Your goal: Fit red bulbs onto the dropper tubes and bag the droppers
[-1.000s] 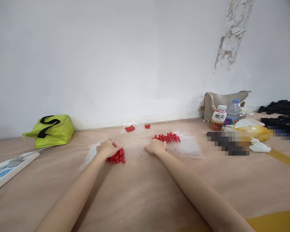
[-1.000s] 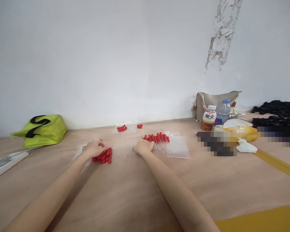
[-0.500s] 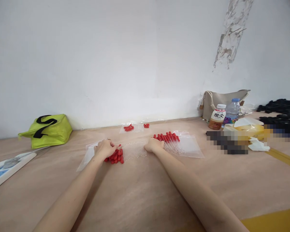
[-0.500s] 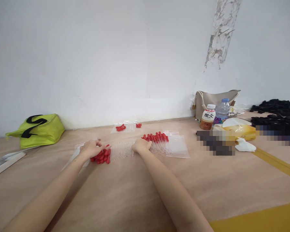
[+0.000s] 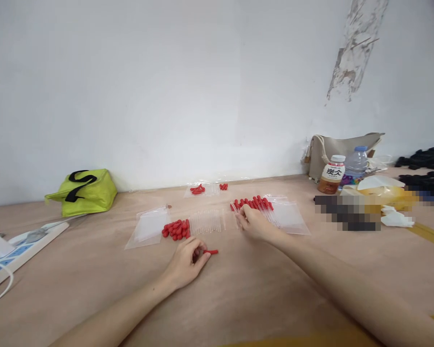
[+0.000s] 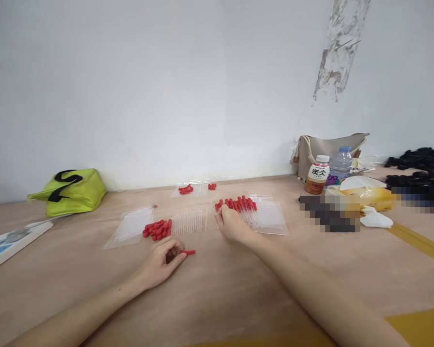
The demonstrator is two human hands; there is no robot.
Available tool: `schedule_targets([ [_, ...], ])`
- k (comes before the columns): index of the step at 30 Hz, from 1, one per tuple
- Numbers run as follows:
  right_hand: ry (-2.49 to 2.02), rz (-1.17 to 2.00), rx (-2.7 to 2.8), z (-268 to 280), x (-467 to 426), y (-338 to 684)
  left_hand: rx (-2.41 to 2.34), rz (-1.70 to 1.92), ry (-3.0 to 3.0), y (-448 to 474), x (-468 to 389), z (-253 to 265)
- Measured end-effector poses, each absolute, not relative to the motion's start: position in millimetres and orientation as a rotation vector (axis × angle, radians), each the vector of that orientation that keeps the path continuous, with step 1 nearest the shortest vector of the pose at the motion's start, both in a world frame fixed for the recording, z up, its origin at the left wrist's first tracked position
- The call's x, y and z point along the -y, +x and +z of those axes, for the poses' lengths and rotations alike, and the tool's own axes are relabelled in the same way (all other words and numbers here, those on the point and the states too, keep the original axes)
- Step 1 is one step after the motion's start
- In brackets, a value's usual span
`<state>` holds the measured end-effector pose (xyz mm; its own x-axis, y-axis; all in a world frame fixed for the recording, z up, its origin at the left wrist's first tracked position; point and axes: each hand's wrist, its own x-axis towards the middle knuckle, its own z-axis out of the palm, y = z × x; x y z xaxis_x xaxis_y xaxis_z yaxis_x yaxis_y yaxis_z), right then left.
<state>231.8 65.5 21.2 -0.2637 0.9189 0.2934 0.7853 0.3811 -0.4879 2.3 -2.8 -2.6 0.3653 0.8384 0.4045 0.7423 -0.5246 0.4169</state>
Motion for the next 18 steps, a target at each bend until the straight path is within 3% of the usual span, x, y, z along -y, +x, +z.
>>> schedule_targets([
  [4, -1.068, 0.334, 2.128, -3, -49, 242, -1.412, 0.844, 2.434, 6, -2, -5],
  [18, -0.861, 0.174, 2.192, -20, -20, 229, -1.289, 0.959, 2.308, 17, -2, -8],
])
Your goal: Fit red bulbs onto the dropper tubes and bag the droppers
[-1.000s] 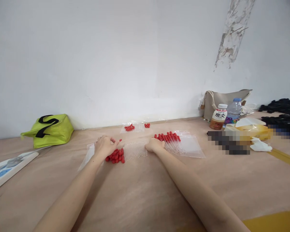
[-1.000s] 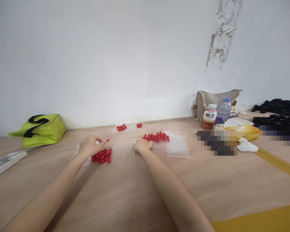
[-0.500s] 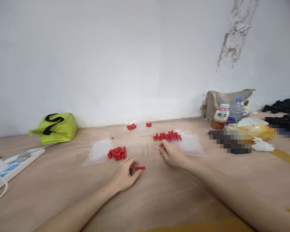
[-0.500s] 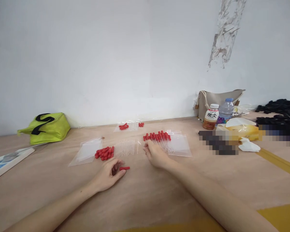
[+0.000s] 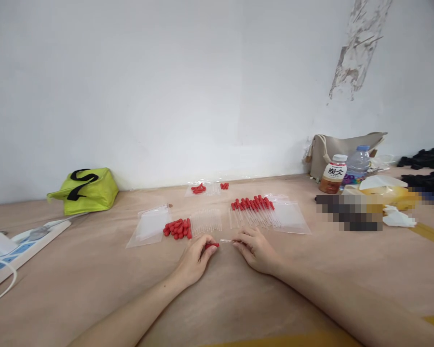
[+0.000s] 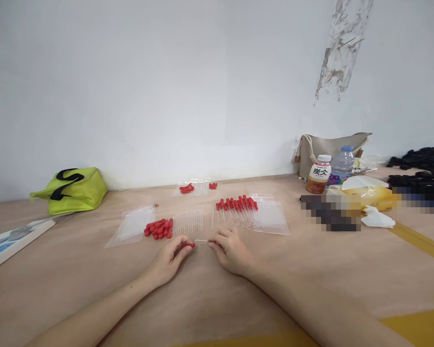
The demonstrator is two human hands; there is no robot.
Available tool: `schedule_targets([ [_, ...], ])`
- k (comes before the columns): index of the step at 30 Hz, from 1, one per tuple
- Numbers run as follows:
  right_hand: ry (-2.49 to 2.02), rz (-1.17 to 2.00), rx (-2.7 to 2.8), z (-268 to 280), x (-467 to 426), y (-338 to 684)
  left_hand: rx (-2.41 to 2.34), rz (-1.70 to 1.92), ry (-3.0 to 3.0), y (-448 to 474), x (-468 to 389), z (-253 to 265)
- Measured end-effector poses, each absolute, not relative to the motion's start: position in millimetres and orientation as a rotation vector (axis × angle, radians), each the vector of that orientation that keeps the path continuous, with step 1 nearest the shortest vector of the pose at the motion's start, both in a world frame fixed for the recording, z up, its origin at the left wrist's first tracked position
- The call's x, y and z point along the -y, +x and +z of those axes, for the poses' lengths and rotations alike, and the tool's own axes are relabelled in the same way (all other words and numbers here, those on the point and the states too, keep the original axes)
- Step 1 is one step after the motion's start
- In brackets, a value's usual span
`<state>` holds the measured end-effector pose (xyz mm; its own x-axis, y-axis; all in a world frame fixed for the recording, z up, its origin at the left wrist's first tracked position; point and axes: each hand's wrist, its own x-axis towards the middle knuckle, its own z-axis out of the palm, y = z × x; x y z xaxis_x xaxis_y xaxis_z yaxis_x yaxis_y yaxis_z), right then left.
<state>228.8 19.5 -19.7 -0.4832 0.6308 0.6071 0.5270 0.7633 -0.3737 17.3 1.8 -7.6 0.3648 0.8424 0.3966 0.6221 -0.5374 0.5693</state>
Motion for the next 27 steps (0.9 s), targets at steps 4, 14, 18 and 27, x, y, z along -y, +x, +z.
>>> schedule_targets([
  [4, -0.841, 0.142, 2.189, -20, -18, 229, -1.325, 0.95, 2.369, 19, -1, -5],
  [14, -0.77, 0.172, 2.276, -17, -17, 228, -1.368, 0.879, 2.416, 19, 0, -3],
  [18, -0.754, 0.139, 2.323, -19, -22, 231, -1.38, 0.841, 2.468, 19, 1, -2],
  [27, -0.767, -0.099, 2.397, -18, -23, 232, -1.307, 0.783, 2.652, 22, 6, 3],
])
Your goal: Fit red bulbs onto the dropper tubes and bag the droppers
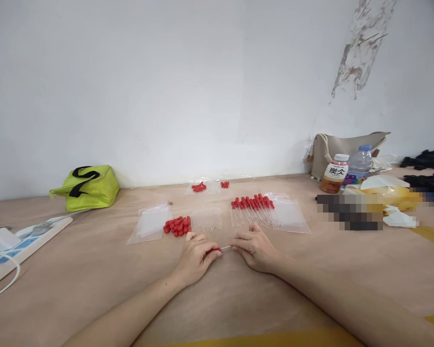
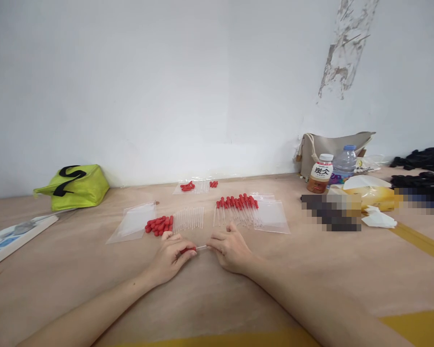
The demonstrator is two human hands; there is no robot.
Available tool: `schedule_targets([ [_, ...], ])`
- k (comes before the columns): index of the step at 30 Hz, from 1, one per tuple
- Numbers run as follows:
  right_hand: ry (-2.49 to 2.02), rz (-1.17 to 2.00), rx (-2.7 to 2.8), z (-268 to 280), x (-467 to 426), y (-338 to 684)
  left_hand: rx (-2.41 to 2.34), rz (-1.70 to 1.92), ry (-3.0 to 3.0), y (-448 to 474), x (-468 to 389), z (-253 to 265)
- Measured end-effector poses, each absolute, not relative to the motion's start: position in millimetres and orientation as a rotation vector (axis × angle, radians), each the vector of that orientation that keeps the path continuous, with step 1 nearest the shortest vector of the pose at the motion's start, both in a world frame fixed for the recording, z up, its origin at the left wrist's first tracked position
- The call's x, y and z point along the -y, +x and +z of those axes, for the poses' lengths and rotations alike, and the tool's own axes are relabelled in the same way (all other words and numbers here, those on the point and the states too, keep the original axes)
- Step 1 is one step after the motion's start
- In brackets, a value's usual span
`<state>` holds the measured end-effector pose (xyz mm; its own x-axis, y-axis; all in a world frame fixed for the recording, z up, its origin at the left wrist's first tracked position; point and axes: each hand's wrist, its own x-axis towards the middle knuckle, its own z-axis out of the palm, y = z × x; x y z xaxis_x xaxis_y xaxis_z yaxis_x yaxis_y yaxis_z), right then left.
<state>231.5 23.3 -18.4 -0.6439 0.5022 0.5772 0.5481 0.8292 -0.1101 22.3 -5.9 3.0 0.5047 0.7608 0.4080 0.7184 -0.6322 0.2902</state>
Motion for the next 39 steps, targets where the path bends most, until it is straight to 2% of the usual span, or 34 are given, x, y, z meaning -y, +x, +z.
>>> schedule_targets([
  [12, -0.889, -0.061, 2.416, -22, -11, 218, -1.217, 0.77, 2.883, 19, 4, -5],
  [23, -0.996, 0.207, 2.411, -13, -18, 214, -1.247, 0.866, 2.73, 12, -5, -2],
  [28, -1.006, 0.178, 2.38, -11, -20, 219, -1.286, 1.0, 2.638, 10, -3, -2],
  [39, -0.883, 0.171, 2.396, -12, -15, 218, -1.209, 0.895, 2.7, 21, 6, 6],
])
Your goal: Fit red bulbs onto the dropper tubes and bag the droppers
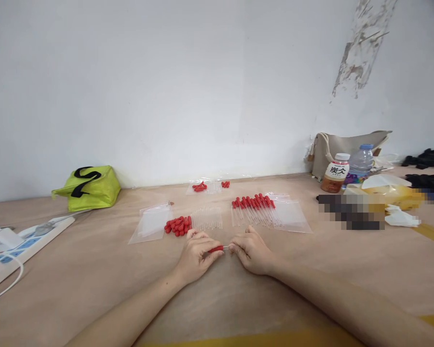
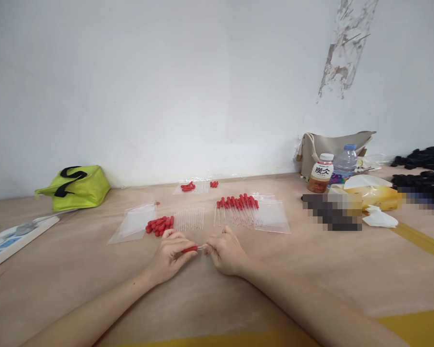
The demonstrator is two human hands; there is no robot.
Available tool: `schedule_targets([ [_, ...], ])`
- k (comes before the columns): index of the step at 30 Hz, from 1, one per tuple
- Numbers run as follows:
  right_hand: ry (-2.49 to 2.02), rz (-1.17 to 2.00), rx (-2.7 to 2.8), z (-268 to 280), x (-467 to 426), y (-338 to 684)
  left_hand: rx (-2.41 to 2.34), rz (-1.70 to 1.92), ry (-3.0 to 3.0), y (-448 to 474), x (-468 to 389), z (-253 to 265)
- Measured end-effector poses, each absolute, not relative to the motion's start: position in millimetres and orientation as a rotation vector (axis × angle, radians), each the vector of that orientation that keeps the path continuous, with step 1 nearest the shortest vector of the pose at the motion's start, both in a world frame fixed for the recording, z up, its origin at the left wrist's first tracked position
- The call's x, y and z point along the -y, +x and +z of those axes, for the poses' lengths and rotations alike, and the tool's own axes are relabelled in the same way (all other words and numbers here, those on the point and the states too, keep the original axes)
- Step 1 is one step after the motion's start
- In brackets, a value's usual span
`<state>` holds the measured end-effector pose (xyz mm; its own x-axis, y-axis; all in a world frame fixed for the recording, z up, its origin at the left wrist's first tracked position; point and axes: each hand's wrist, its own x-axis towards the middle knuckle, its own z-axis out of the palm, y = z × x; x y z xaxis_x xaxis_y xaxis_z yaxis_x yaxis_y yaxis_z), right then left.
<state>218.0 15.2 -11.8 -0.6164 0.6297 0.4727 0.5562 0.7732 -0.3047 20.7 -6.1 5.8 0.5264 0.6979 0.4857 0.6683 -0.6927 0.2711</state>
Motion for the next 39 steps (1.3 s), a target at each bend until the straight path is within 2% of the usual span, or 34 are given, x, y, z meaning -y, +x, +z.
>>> schedule_targets([
  [9, -0.95, -0.095, 2.539, 3, -14, 222, -1.276, 1.013, 2.576, 11, -3, -6],
  [12, -1.203, -0.005, 2.343, 6, -33, 230, -1.401, 1.092, 2.423, 10, -4, -11],
  [15, -1.482, 0.102, 1.976, 9, -68, 236, -1.332, 0.939, 2.468, 11, -3, -9],
  [19, -1.716, 0.043, 1.738, 7, -106, 232, -1.161, 0.811, 2.596, 12, -2, -4],
  [32, -1.876, -0.053, 1.753, -6, -114, 221, -1.103, 0.774, 2.578, 9, -6, -8],
  [39, -1.852, -0.065, 1.995, -1, -110, 196, -1.127, 0.749, 2.604, 10, -4, -7],
])
